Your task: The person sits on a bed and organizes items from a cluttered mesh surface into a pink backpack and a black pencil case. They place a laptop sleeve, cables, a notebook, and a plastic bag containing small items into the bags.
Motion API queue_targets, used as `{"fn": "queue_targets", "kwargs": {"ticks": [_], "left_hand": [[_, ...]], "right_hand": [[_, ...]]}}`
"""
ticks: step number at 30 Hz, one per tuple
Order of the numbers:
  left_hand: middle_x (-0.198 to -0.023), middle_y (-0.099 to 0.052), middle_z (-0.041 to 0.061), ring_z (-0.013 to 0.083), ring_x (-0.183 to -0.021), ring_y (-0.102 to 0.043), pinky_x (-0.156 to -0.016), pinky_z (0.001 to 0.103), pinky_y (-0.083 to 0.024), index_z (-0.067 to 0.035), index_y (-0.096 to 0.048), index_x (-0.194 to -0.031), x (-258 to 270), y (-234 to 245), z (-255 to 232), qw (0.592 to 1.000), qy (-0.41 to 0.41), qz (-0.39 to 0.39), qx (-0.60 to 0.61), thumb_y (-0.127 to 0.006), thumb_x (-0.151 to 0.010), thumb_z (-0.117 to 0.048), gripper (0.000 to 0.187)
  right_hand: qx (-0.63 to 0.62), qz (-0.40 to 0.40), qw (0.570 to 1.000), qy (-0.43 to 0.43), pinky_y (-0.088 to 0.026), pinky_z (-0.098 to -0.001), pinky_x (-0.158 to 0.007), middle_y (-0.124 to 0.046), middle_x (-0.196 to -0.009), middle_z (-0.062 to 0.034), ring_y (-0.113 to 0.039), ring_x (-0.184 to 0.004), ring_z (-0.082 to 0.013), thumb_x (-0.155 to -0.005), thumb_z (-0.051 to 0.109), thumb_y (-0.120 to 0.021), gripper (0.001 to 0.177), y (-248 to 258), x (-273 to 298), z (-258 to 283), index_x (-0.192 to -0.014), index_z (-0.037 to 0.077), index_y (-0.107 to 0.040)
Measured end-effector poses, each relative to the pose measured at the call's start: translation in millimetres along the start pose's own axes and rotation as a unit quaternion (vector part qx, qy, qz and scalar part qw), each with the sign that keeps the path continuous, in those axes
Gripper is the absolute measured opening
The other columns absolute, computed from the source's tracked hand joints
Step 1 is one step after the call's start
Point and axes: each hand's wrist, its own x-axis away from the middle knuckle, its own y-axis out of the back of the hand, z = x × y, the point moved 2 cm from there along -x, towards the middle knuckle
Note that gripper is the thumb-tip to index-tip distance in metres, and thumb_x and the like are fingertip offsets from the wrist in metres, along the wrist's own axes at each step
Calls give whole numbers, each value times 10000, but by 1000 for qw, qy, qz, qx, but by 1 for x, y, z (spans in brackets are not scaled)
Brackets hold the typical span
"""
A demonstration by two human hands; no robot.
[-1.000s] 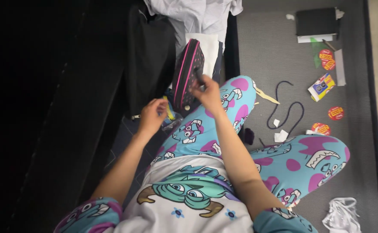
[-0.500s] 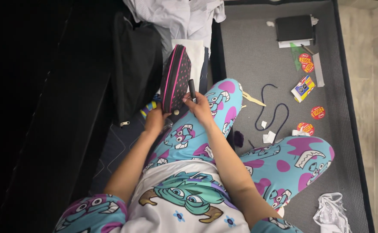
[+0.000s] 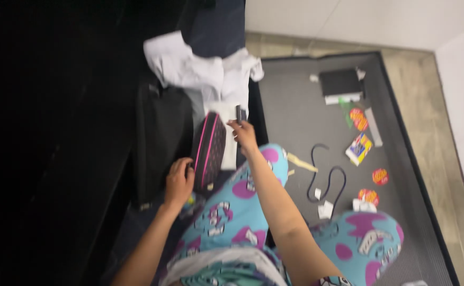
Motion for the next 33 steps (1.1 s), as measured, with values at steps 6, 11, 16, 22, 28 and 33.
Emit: {"fn": "queue_targets", "kwargs": {"ticks": [6, 11, 16, 22, 28, 33], "left_hand": [[-1463, -450, 294, 472, -1340, -445, -1102, 481, -375, 38, -342, -1489, -57, -21, -52, 999, -33, 32, 15, -753, -865, -273, 810], [-1533, -449, 273, 459, -1398, -451, -1155, 480, -377, -5, -287, -1579, -55, -30, -57, 997, -72, 10, 16, -652, -917, -182, 777], [-1545, -437, 285, 475, -1385, -447, -1157, 499, -368, -72, -338, -1586, -57, -24, -63, 997, -71, 31, -14, -654, -906, -158, 754], [-1521, -474, 270, 472, -1373, -477, -1141, 502, -399, -94, -382, -1566, -58, -23, -66, 997, -76, 26, 3, -676, -897, -197, 738], [-1499, -467, 279, 480, -1345, -480, -1097, 508, -407, -68, -368, -1561, -68, -26, -64, 999, -45, 19, -1, -743, -879, -299, 812], [-1568, -325, 304, 467, -1447, -301, -1145, 505, -306, -15, -324, -1541, -66, -22, -37, 973, -163, 85, 142, -740, -836, -376, 895]], "right_hand": [[99, 102, 980, -142, -373, -262, -433, -673, -724, -17, -455, -469, -93, -837, 490, -750, 536, -33, -59, 16, -959, -32, -746], [116, 107, 976, -152, -327, -273, -438, -546, -661, 4, -423, -490, -85, -831, 373, -854, 454, -29, -78, 15, -959, -49, -745], [45, 147, 976, -156, -320, -250, -447, -614, -684, 42, -417, -502, -48, -822, 292, -842, 307, -40, -72, 23, -940, 14, -791], [137, 3, 991, -2, -383, -283, -477, -699, -716, -51, -495, -517, -97, -784, 147, -868, 201, -50, -53, 42, -870, -7, -771], [87, 22, 985, 148, -543, -263, -638, -732, -734, -41, -666, -651, -94, -785, 81, -844, 135, -77, 27, 67, -847, 3, -752], [-12, -6, 997, 82, -475, -227, -586, -709, -747, -17, -596, -633, -49, -835, 58, -834, 102, -72, 93, 49, -876, 5, -756]]}}
